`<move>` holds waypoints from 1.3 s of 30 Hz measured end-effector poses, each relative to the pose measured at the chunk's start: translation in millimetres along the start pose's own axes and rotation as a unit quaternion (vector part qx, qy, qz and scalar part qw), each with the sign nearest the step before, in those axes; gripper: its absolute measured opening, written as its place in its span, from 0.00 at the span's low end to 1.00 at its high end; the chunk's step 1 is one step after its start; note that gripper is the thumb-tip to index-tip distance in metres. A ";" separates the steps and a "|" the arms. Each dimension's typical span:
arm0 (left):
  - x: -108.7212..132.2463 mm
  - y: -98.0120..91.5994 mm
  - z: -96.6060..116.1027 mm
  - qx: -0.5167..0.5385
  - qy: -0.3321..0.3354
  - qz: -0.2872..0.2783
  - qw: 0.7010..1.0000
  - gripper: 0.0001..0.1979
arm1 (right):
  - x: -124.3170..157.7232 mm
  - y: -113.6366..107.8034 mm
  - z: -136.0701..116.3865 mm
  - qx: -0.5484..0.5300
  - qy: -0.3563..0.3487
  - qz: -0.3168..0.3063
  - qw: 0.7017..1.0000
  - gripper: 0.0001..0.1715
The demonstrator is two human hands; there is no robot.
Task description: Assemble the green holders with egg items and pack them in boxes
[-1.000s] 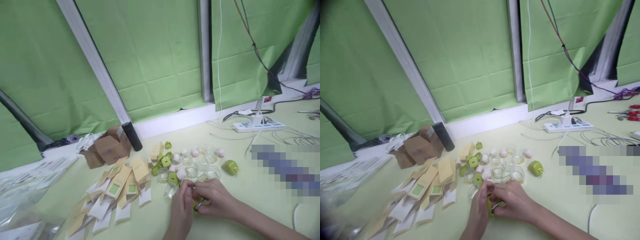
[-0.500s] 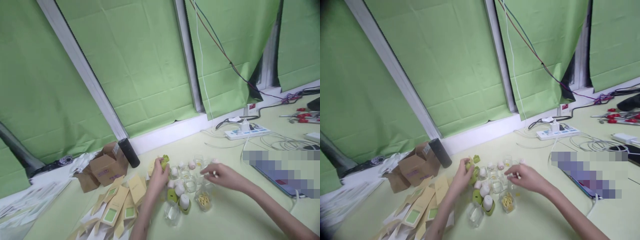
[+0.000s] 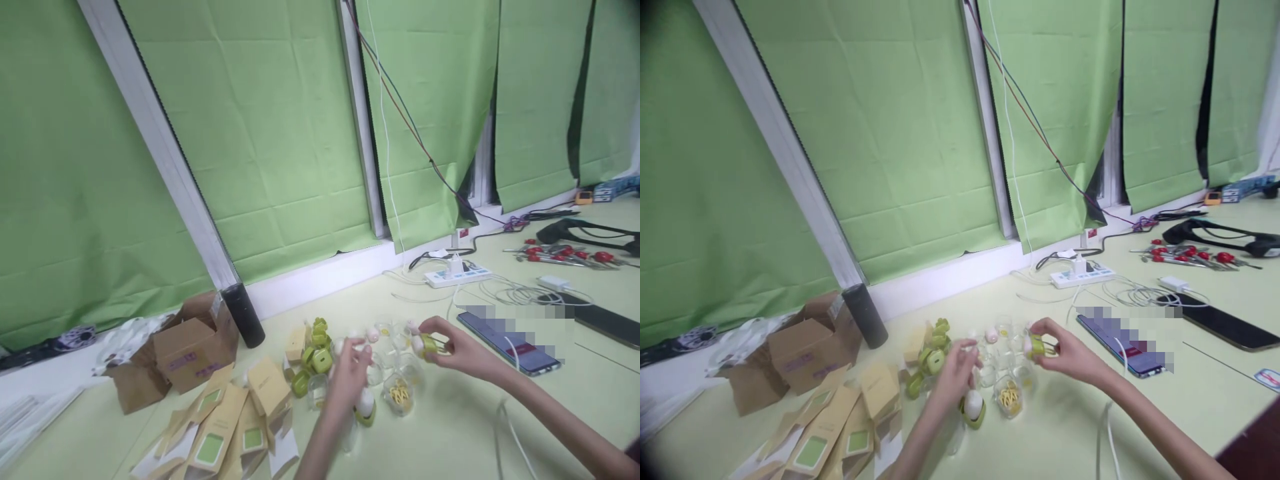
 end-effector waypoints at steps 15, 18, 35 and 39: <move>81.7 -4.1 -13.2 0.497 0.017 -0.007 0.867 0.18 | 54.9 62.3 -142.3 -0.396 0.102 -0.152 0.900 0.27; 86.2 -4.3 -11.5 0.489 0.021 -0.021 0.872 0.21 | 54.1 70.6 -148.9 -0.448 0.106 -0.138 0.877 0.27; 90.4 16.2 -22.2 0.431 -0.014 -0.040 0.902 0.35 | 69.0 72.2 -133.9 -0.529 0.119 -0.121 0.831 0.27; 90.0 26.1 -18.4 0.357 0.014 -0.032 0.934 0.34 | 74.0 63.3 -125.5 -0.534 0.130 -0.122 0.826 0.31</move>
Point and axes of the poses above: each hand's wrist, its own x-axis away from the middle knuckle, its own y-axis out of the palm, z = x × y, the point moved 1 cm from there along -x, towards the middle knuckle
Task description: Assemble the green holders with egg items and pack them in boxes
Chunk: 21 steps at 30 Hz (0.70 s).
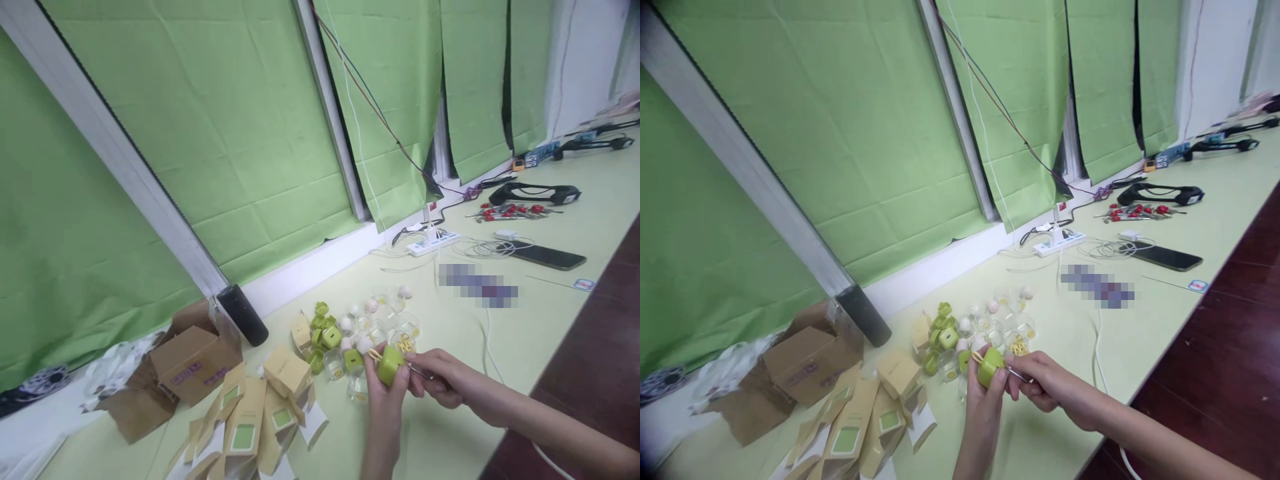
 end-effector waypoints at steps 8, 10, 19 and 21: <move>-19.7 25.3 2.2 -0.105 0.016 -0.098 0.990 0.26 | 2.7 -38.1 1.9 0.022 -0.033 0.016 0.999 0.35; -25.9 31.2 1.3 -0.111 0.017 -0.119 0.987 0.27 | -0.2 -50.1 -1.5 0.043 -0.040 0.016 0.998 0.35; -68.1 49.9 -3.7 -0.237 0.004 -0.101 0.966 0.38 | -47.4 -111.5 -11.2 0.240 -0.098 0.054 0.964 0.36; -75.4 56.8 -5.3 -0.319 0.004 -0.107 0.942 0.40 | -48.1 -122.3 -12.7 0.281 -0.116 0.092 0.948 0.32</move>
Point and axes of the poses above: each hand's wrist, its own x-axis away from the middle knuckle, its own y-axis out of the palm, z = x × y, the point moved 1 cm from there along -x, towards the middle knuckle
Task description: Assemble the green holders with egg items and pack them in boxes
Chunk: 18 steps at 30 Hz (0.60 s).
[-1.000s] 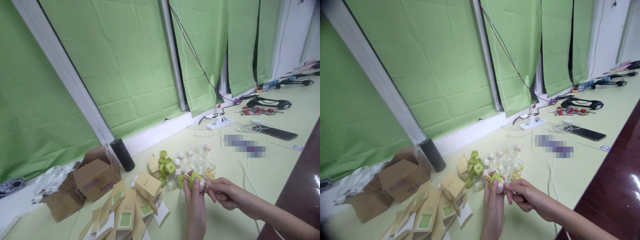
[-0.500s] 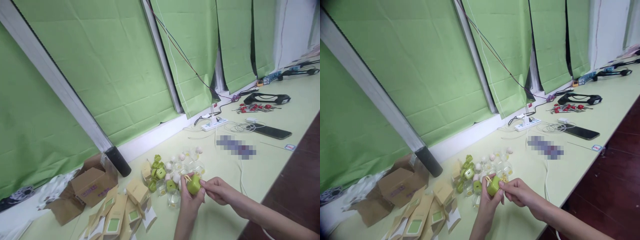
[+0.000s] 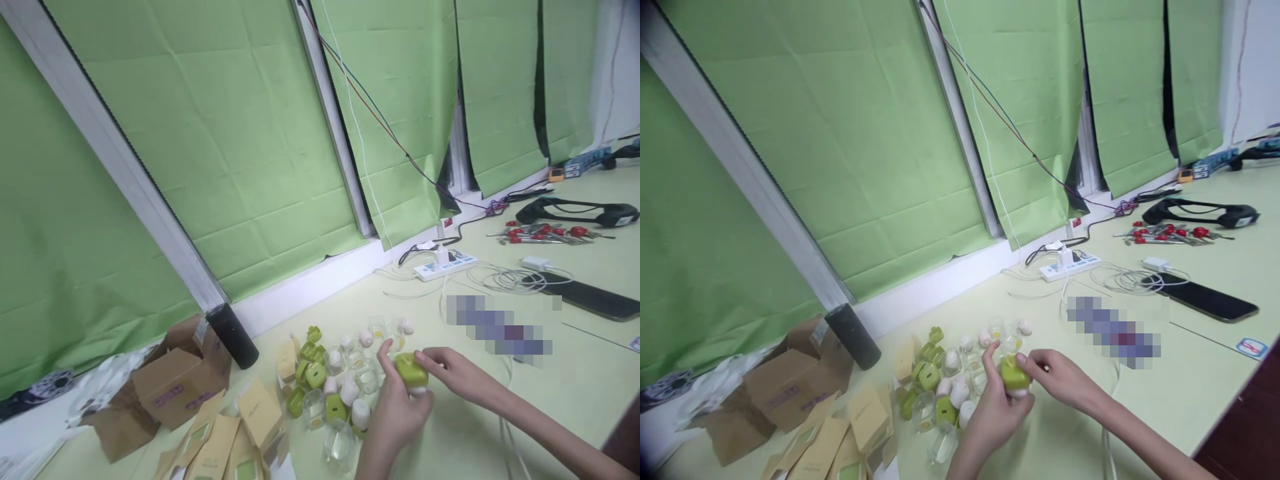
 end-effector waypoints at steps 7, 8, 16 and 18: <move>-8.3 12.4 -19.1 0.147 -0.031 0.007 0.989 0.42 | -7.5 -35.7 23.9 0.129 0.014 0.091 0.987 0.33; -6.3 9.9 -23.9 0.197 -0.031 0.018 0.980 0.36 | -9.8 -40.7 30.1 0.151 0.027 0.108 0.982 0.33; 23.2 -26.2 -49.7 0.251 -0.022 0.124 0.960 0.29 | -12.3 -24.8 32.8 0.262 0.023 0.135 0.955 0.27; 32.7 -29.9 -53.5 0.217 -0.015 0.143 0.966 0.26 | -13.8 -15.9 25.9 0.291 0.014 0.138 0.947 0.26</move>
Point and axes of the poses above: each hand's wrist, its own x-axis away from the middle knuckle, its own y-axis out of the palm, z = x × y, the point moved 1 cm from there along -x, towards the middle knuckle
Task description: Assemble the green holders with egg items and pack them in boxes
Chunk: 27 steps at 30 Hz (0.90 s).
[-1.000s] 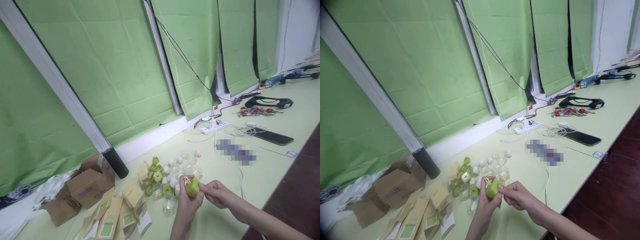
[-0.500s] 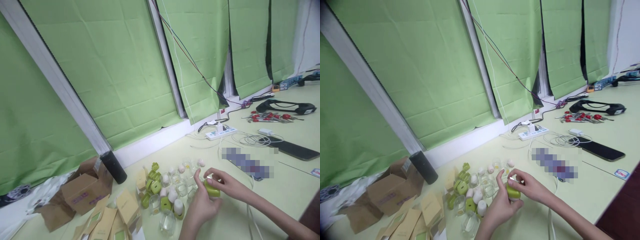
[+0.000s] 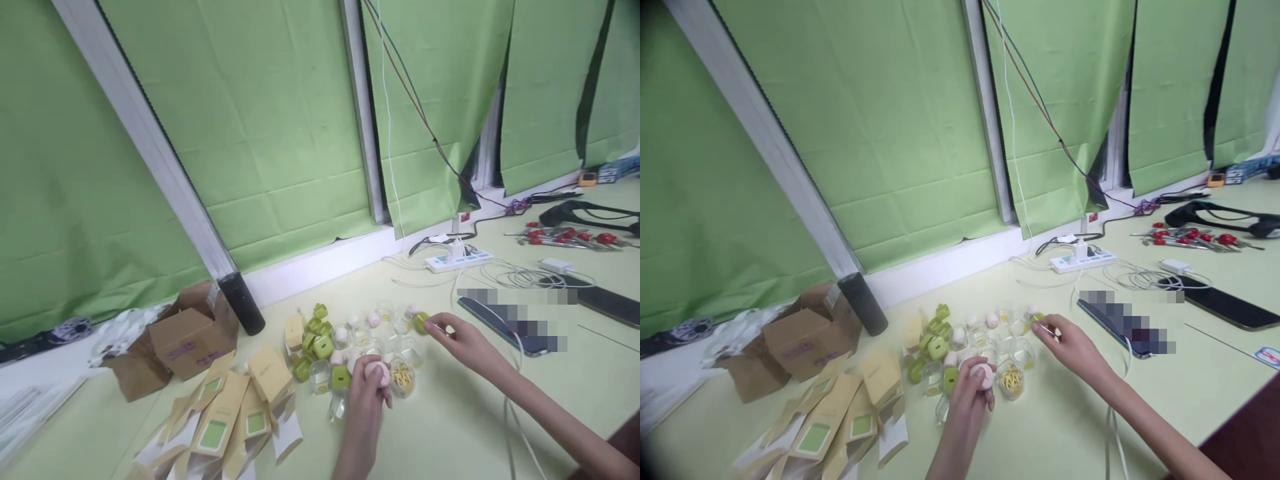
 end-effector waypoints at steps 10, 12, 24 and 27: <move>-39.3 -51.0 72.8 -0.369 0.075 0.090 0.922 0.15 | -26.6 25.0 15.9 0.099 0.051 0.013 0.994 0.14; -67.9 -71.1 87.7 -0.431 0.045 0.123 0.893 0.15 | -24.0 20.4 15.1 0.087 0.052 0.023 0.995 0.14; -37.7 -59.0 60.9 -0.385 0.057 0.084 0.917 0.27 | 8.8 10.9 -90.4 -0.094 -0.215 -0.026 0.972 0.16; -13.6 -43.7 25.0 -0.121 0.043 -0.012 0.992 0.33 | 21.3 23.6 -120.6 -0.136 -0.284 -0.082 0.946 0.17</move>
Point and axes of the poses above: each hand's wrist, its own x-axis away from the middle knuckle, its own y-axis out of the palm, z = x × y, the point moved 1 cm from there along -x, towards the middle knuckle
